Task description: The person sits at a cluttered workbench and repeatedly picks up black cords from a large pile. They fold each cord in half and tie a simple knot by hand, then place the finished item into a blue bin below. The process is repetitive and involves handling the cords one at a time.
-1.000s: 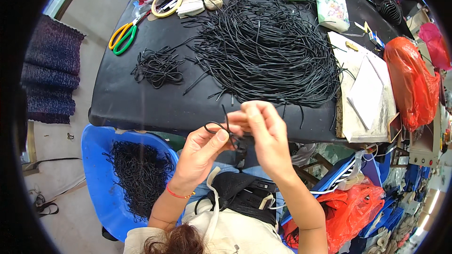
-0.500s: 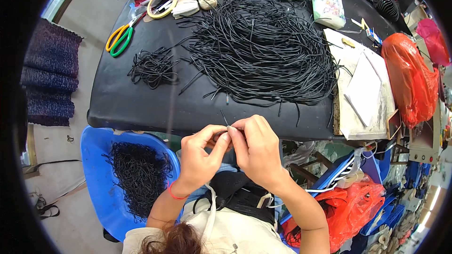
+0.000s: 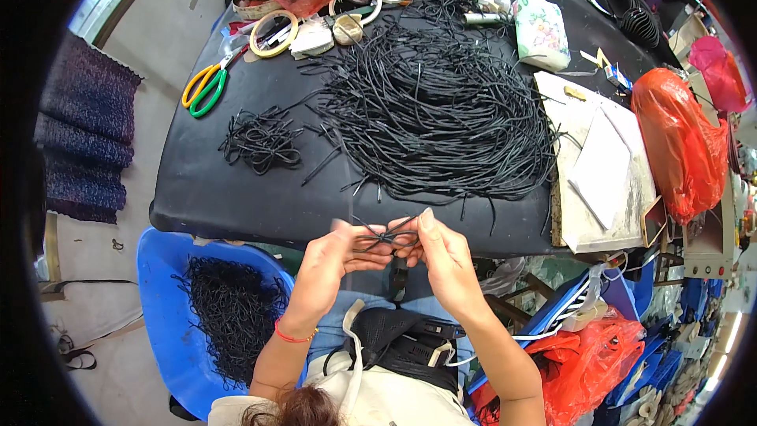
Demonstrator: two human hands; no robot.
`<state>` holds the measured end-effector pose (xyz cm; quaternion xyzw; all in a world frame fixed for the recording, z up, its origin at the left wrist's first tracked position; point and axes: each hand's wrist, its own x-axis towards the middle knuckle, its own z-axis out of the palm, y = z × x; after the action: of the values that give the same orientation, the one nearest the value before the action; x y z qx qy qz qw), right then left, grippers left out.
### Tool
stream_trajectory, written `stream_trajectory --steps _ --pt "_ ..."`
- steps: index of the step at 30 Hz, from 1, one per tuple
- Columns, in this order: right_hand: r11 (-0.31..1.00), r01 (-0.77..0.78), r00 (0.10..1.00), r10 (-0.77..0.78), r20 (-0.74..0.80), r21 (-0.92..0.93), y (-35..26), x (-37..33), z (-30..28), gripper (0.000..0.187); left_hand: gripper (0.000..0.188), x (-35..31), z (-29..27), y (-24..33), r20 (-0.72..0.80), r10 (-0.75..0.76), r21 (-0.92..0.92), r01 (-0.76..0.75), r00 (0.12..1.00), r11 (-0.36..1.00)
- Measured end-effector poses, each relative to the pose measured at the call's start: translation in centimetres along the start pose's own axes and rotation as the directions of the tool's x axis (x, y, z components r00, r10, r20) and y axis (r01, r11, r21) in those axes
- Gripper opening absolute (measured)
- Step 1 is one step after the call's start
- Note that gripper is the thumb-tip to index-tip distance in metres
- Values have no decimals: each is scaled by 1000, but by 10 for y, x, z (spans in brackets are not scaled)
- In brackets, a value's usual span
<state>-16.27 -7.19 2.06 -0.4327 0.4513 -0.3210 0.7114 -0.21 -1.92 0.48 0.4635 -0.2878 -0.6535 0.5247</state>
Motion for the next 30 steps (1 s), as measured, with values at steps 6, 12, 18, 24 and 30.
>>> stream_trajectory --steps 6,12,18,24,30 --pt "314 477 693 -709 131 -821 -8 28 -9 16 10 30 -52 35 -265 734 835 -233 625 499" --pt "-1 418 579 -770 267 -909 -4 81 -10 13 27 50 -82 59 -180 917 983 109 357 150" --pt "-1 470 543 -788 290 -883 -15 69 -16 14 25 35 -32 42 128 828 946 -318 546 63" --pt "-97 609 474 -751 459 -788 -28 31 1 24 20 36 0 46 392 710 826 -563 585 8" --pt "2 619 501 -771 393 -785 -32 23 -6 24 19 -2 -9 36 214 554 847 -435 805 304"
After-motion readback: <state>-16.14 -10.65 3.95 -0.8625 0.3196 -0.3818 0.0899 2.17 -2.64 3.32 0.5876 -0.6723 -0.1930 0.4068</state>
